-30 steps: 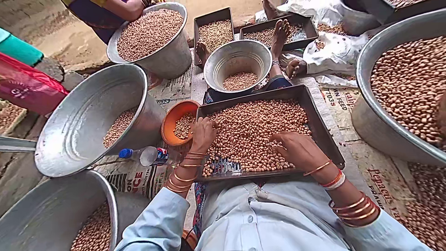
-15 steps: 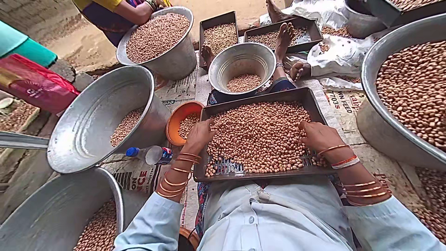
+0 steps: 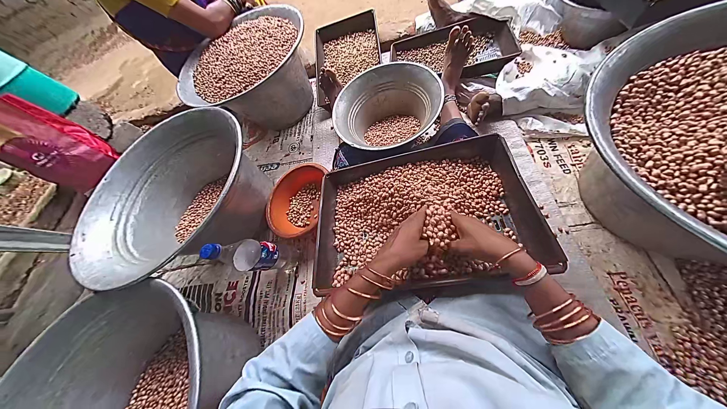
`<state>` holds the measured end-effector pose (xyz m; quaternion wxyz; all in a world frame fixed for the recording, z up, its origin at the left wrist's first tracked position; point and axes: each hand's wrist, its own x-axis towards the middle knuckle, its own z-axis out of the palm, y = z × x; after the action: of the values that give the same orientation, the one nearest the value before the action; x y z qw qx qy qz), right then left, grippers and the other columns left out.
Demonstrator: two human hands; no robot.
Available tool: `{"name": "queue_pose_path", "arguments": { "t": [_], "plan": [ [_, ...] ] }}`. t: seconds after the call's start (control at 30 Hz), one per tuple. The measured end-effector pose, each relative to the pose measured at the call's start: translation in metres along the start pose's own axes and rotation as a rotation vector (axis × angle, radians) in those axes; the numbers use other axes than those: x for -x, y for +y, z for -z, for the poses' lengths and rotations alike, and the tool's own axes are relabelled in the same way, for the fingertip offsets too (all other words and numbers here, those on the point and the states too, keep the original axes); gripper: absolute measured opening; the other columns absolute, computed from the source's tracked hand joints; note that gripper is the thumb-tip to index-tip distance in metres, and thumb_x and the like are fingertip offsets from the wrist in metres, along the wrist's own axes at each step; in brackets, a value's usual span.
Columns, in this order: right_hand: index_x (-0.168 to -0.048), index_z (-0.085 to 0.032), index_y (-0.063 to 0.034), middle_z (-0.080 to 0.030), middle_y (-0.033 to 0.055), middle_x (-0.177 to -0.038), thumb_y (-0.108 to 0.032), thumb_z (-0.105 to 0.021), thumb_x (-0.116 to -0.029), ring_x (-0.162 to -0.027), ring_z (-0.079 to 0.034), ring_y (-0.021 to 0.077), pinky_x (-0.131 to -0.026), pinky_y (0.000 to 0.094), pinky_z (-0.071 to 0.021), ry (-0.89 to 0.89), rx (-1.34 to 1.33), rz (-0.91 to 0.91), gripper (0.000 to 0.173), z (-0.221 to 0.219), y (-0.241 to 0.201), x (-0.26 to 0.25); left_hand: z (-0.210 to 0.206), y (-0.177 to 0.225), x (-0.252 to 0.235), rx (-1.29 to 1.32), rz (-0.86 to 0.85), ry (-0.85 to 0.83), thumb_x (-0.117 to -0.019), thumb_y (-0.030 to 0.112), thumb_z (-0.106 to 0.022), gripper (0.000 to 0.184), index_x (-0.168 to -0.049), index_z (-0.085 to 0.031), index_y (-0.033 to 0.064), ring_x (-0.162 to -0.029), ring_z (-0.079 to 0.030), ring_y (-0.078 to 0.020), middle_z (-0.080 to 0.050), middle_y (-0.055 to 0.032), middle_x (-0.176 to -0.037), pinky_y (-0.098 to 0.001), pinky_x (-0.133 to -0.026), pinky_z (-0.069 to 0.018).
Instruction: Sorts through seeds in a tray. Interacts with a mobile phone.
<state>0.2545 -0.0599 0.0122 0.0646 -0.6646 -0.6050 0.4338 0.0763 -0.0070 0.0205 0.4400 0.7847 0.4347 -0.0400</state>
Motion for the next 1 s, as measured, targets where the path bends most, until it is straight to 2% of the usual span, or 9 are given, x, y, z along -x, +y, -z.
{"name": "queue_pose_path", "arguments": {
  "t": [0.1,0.17,0.23,0.3,0.37,0.53,0.73,0.9,1.0],
  "plan": [
    [-0.138,-0.055,-0.0012,-0.067,0.0230,-0.112,-0.010,-0.070,-0.0964,-0.104,-0.066,0.0359,-0.091,0.0569,-0.0501,0.107,-0.084,0.092,0.045,0.015,0.011,0.010,0.009,0.003,-0.006,0.141,-0.195,0.098,-0.1008,0.005,-0.059,0.045,-0.144,-0.051,0.0097,-0.105,-0.070,-0.0245,-0.059,-0.0148,-0.139,-0.0454,-0.088,-0.0608],
    [-0.131,-0.064,-0.0073,-0.071,0.0165,-0.112,-0.009,-0.071,-0.0963,-0.092,-0.070,0.0306,-0.083,0.0539,-0.0562,0.181,-0.099,0.172,0.036,0.027,0.017,0.016,0.026,0.002,-0.007,0.019,-0.292,0.303,-0.0988,0.006,-0.064,0.030,-0.129,-0.065,0.0084,-0.095,-0.072,-0.0216,-0.067,-0.0114,-0.126,-0.0428,-0.082,-0.0618],
    [-0.120,-0.069,-0.0130,-0.075,0.0063,-0.108,-0.006,-0.070,-0.0968,-0.075,-0.071,0.0206,-0.071,0.0455,-0.0606,0.285,-0.090,0.235,0.024,0.038,0.017,0.023,0.042,-0.005,-0.005,-0.183,-0.315,0.536,-0.0981,0.003,-0.064,0.015,-0.111,-0.072,0.0044,-0.091,-0.071,-0.0289,-0.071,-0.0146,-0.109,-0.0488,-0.081,-0.0598],
    [-0.110,-0.075,-0.0137,-0.077,0.0030,-0.100,-0.005,-0.070,-0.0963,-0.075,-0.071,0.0198,-0.071,0.0476,-0.0585,0.404,-0.034,0.277,0.017,0.050,0.011,0.022,0.049,-0.019,-0.007,-0.301,-0.300,0.655,-0.0980,0.002,-0.065,0.012,-0.106,-0.073,0.0024,-0.090,-0.069,-0.0363,-0.069,-0.0183,-0.099,-0.0546,-0.080,-0.0571],
    [-0.103,-0.078,-0.0169,-0.076,0.0036,-0.090,-0.013,-0.072,-0.0971,-0.076,-0.069,0.0236,-0.071,0.0541,-0.0543,0.483,0.076,0.273,0.009,0.059,0.001,0.013,0.051,-0.032,-0.016,-0.352,-0.284,0.684,-0.0953,0.003,-0.069,0.012,-0.106,-0.075,0.0031,-0.091,-0.070,-0.0382,-0.071,-0.0192,-0.098,-0.0563,-0.083,-0.0569],
    [-0.102,-0.078,-0.0152,-0.074,0.0113,-0.093,-0.024,-0.070,-0.0972,-0.089,-0.070,0.0337,-0.073,0.0586,-0.0521,0.422,0.280,0.270,0.013,0.057,-0.027,-0.036,0.047,-0.044,-0.029,-0.276,-0.195,0.590,-0.0939,0.005,-0.072,0.015,-0.108,-0.075,0.0044,-0.097,-0.071,-0.0391,-0.074,-0.0196,-0.105,-0.0588,-0.089,-0.0556],
    [-0.100,-0.074,-0.0071,-0.073,0.0164,-0.096,-0.017,-0.071,-0.0936,-0.093,-0.071,0.0376,-0.075,0.0588,-0.0532,0.410,0.367,0.313,0.012,0.033,-0.026,-0.071,0.084,-0.093,-0.029,0.193,-0.045,0.741,-0.1012,0.006,-0.046,0.025,-0.116,-0.066,0.0094,-0.064,-0.061,-0.0238,-0.067,-0.0133,-0.089,-0.0424,-0.060,-0.0522],
    [-0.104,-0.074,-0.0132,-0.070,0.0092,-0.081,-0.026,-0.070,-0.0947,-0.077,-0.068,0.0306,-0.069,0.0566,-0.0514,0.401,0.137,0.329,0.016,0.036,-0.012,-0.077,0.076,-0.095,-0.023,0.001,0.010,0.706,-0.1003,0.020,-0.069,0.011,-0.107,-0.073,0.0125,-0.062,-0.055,-0.0266,-0.065,-0.0131,-0.080,-0.0486,-0.060,-0.0462],
    [-0.106,-0.073,-0.0138,-0.072,0.0029,-0.085,-0.024,-0.069,-0.0950,-0.075,-0.068,0.0193,-0.070,0.0477,-0.0543,0.492,-0.175,0.327,0.015,0.048,0.003,-0.076,0.065,-0.084,-0.025,-0.036,0.016,0.623,-0.0957,0.022,-0.076,0.012,-0.106,-0.075,0.0143,-0.056,-0.051,-0.0250,-0.062,-0.0119,-0.071,-0.0457,-0.055,-0.0451]
  ]
}}
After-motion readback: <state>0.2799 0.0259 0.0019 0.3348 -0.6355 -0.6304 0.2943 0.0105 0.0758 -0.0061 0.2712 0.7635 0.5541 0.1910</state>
